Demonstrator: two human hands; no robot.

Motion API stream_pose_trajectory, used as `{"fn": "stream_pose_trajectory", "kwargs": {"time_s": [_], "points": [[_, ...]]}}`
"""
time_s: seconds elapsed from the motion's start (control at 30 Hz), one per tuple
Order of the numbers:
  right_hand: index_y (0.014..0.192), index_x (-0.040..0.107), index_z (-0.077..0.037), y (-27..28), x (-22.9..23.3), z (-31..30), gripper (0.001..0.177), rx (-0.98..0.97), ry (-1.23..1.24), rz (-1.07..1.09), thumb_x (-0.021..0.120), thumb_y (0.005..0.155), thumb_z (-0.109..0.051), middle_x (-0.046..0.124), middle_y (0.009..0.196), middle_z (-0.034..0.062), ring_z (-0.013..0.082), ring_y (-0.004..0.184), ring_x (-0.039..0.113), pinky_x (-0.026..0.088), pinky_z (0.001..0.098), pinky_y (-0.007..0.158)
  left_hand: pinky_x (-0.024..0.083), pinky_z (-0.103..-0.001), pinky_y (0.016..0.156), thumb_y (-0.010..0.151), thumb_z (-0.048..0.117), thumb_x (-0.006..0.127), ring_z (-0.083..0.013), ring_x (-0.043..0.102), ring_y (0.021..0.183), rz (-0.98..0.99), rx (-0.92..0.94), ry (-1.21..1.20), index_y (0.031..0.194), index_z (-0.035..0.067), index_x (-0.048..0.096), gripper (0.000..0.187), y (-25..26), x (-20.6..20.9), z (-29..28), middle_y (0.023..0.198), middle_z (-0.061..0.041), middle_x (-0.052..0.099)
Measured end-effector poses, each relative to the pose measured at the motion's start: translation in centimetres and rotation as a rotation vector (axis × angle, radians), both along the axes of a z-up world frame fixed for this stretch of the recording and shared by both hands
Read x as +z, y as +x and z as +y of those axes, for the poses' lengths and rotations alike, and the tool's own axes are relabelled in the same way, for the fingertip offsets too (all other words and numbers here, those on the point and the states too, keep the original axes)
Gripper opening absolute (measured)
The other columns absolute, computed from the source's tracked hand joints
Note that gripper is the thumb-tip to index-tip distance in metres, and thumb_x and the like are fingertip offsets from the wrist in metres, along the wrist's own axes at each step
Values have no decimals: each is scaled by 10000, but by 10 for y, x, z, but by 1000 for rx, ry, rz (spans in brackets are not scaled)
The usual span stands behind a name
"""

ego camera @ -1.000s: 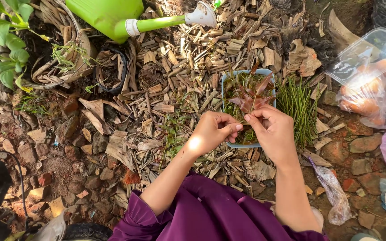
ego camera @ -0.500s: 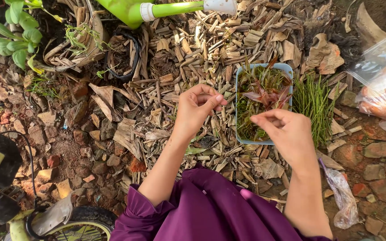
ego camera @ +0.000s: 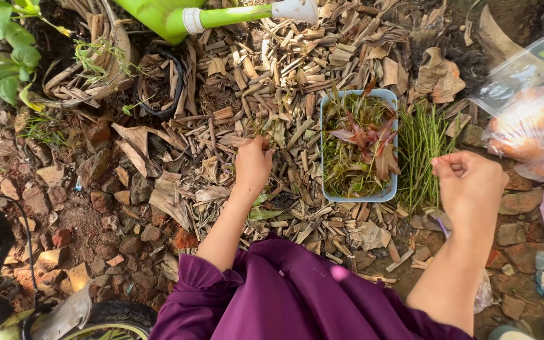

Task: Sorting through a pile of leaves and stems, selecting specific parts and placing them into a blue plastic container.

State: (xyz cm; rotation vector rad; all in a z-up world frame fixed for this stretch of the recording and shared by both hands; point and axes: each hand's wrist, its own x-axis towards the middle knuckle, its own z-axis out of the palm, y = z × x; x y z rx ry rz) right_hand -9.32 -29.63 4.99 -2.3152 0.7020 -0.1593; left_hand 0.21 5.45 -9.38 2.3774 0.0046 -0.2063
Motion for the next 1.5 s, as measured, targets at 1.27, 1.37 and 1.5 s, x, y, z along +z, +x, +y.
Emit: {"fn": "stream_pose_trajectory", "kwargs": {"time_s": [1.27, 1.37, 1.5], "points": [[917, 726, 45, 45, 1, 124, 55, 79, 1299, -252, 753, 869, 43, 758, 872, 161, 215, 689, 735, 600, 304, 612, 539, -269, 840, 956, 130, 780, -118, 669, 865, 349, -77, -1271, 1043, -23, 758, 177, -2, 103, -64, 939, -61, 756], [885, 727, 57, 34, -1, 126, 41, 119, 1254, -197, 757, 858, 53, 755, 842, 164, 214, 674, 732, 597, 311, 616, 538, -281, 834, 946, 123, 787, -127, 672, 841, 302, 63, -1283, 980, -18, 772, 146, 0, 103, -56, 905, -70, 762], [841, 718, 69, 28, -1, 125, 57, 185, 1197, -149, 775, 844, 69, 751, 807, 176, 218, 658, 722, 579, 323, 607, 538, -298, 870, 961, 141, 769, -134, 689, 865, 192, 260, -1343, 992, -15, 766, 159, 19, 108, -38, 940, -83, 773]]}}
